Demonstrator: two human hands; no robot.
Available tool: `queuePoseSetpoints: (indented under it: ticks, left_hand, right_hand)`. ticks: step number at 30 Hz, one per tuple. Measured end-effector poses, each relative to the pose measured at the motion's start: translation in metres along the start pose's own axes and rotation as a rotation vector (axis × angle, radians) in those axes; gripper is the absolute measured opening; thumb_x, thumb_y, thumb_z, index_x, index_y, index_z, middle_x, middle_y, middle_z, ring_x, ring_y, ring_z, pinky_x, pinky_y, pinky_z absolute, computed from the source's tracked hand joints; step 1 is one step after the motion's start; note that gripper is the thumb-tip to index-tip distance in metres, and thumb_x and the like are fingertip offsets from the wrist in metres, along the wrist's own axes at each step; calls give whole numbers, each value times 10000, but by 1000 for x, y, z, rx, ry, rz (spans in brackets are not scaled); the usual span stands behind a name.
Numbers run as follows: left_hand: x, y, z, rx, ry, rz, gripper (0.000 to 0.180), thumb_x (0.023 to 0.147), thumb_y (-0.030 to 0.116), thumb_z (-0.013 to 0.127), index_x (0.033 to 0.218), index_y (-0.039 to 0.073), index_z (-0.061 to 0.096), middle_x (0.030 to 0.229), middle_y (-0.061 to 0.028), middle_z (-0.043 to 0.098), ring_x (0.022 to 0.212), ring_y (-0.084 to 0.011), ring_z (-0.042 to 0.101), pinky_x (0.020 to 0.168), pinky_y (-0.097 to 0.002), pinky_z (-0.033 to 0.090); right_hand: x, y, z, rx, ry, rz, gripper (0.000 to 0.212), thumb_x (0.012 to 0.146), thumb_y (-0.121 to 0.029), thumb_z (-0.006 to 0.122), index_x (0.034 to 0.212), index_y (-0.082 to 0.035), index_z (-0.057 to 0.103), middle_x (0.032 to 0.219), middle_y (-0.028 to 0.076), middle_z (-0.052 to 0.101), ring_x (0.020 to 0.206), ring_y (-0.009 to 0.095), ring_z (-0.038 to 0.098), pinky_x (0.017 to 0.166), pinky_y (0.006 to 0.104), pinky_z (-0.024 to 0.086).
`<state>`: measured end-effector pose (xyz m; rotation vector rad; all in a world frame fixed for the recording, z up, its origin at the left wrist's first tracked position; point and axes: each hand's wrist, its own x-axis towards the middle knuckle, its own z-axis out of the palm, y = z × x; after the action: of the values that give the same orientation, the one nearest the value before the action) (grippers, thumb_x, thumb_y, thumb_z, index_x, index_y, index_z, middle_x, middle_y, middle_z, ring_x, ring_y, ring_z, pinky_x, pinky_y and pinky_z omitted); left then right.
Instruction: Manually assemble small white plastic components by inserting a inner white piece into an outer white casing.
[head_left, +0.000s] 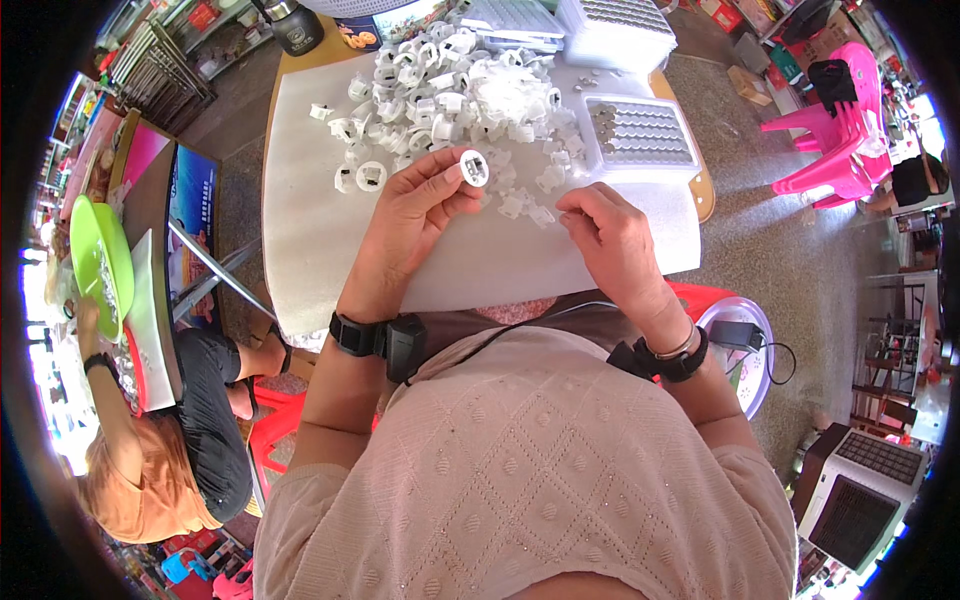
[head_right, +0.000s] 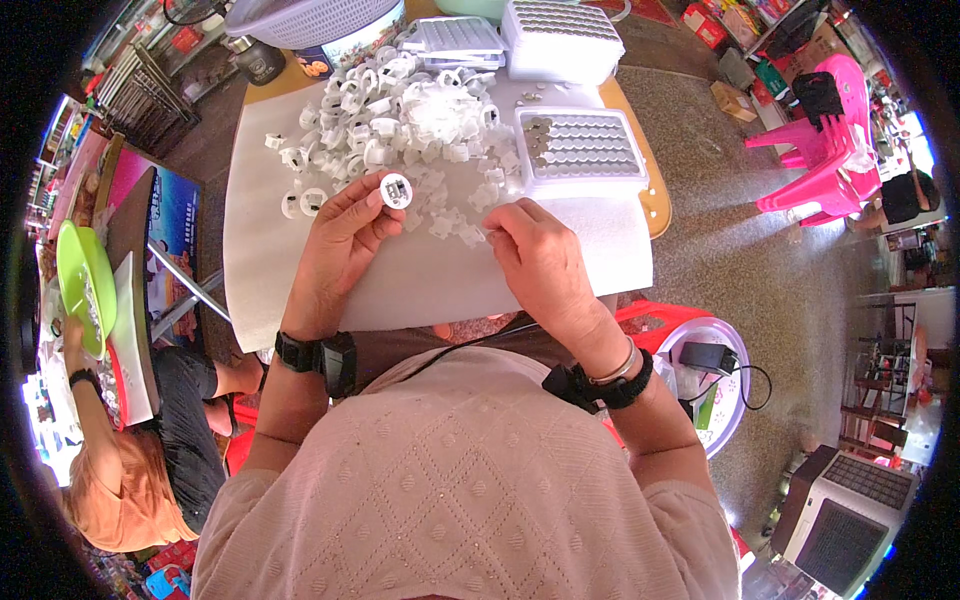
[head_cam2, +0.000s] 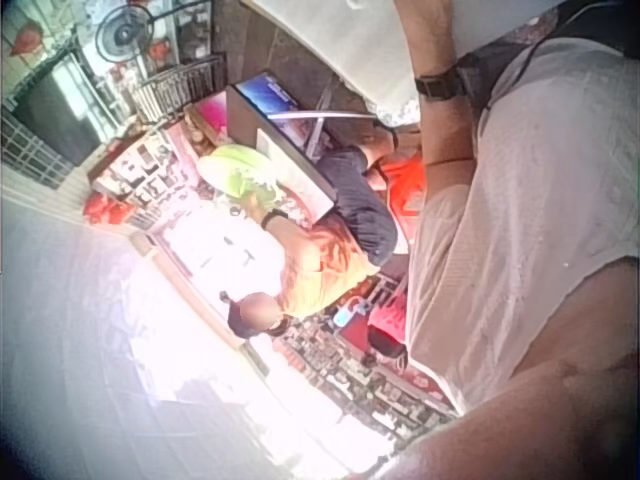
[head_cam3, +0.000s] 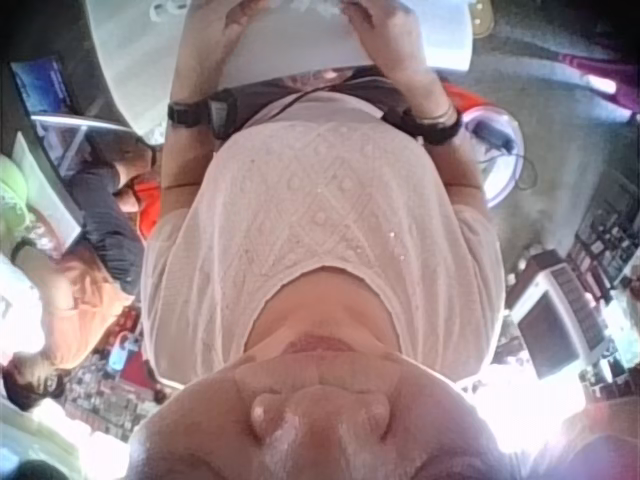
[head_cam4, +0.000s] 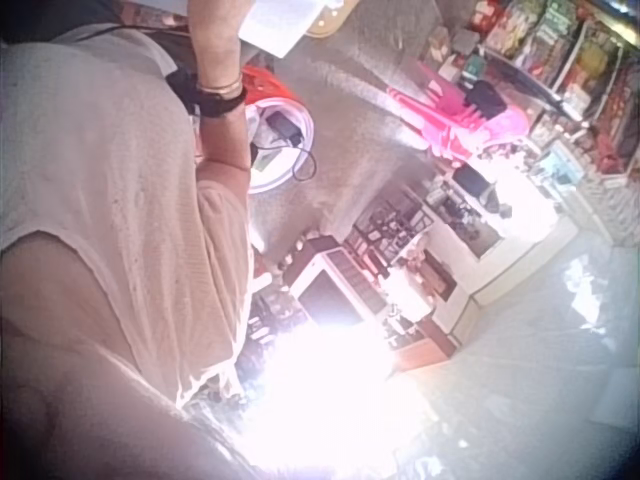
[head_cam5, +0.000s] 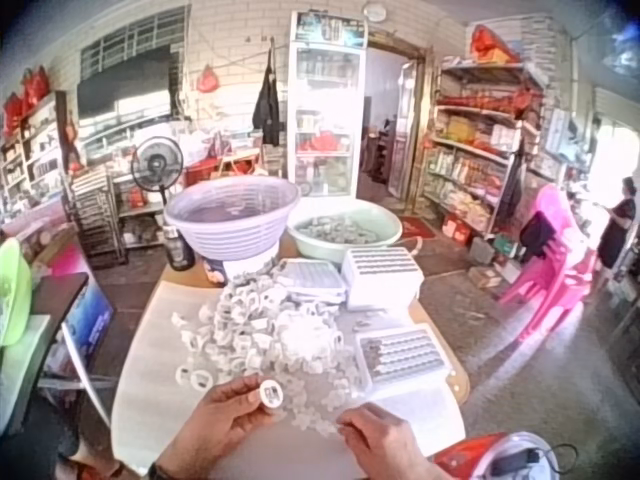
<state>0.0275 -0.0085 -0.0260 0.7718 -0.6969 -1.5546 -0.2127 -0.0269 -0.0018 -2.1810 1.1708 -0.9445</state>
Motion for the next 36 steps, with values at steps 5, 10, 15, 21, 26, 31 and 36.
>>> queuePoseSetpoints:
  ticks: [5,10,15,21,26,31,36]
  left_hand:
    - [-1,4,3,-24,-2,-2,280,921,84,592,1176,-32,583,1025,-98,661,852,-151,661,754,-253,562]
    - [-8,4,6,-88,-3,-5,281,933,63,562,1198,-28,570,1056,-104,652,895,-169,661,780,-265,564]
    - [-9,6,7,-107,-89,-27,287,938,64,553,1210,-24,563,1080,-115,644,946,-193,655,816,-285,554]
    - [-8,6,6,-50,-181,-44,309,933,78,568,1228,-13,557,1101,-99,636,970,-188,644,840,-292,541]
    - [-7,5,7,-38,-195,-44,316,928,82,576,1231,-6,556,1104,-90,632,975,-179,639,845,-289,538]
    - [-7,5,7,-40,-195,-48,314,928,82,576,1229,-5,557,1113,-84,629,992,-167,629,846,-285,538]
    - [-5,3,5,-15,-213,-27,314,926,91,582,1226,3,563,1130,-79,623,996,-163,626,848,-288,537]
  right_hand:
    - [5,7,4,-41,-71,-236,125,762,5,634,881,-22,607,872,119,584,768,322,602,686,387,505]
    - [7,9,5,-107,-45,-278,124,764,4,638,882,-24,615,802,114,587,736,311,601,660,377,504]
    - [13,-11,-1,111,45,-80,89,806,18,626,889,-14,618,788,117,622,701,283,623,613,336,501]
    - [29,-38,8,273,81,-200,110,807,29,630,908,-16,626,827,123,642,711,278,638,616,336,508]
    - [32,-36,19,195,125,-253,147,787,32,644,924,-21,635,830,127,641,725,286,637,626,349,517]
    - [32,-36,21,179,111,-273,158,779,27,653,930,-16,630,833,131,633,742,295,633,633,357,512]
    - [34,-34,22,169,97,-293,167,784,28,644,942,-20,624,832,135,627,752,307,625,638,361,508]
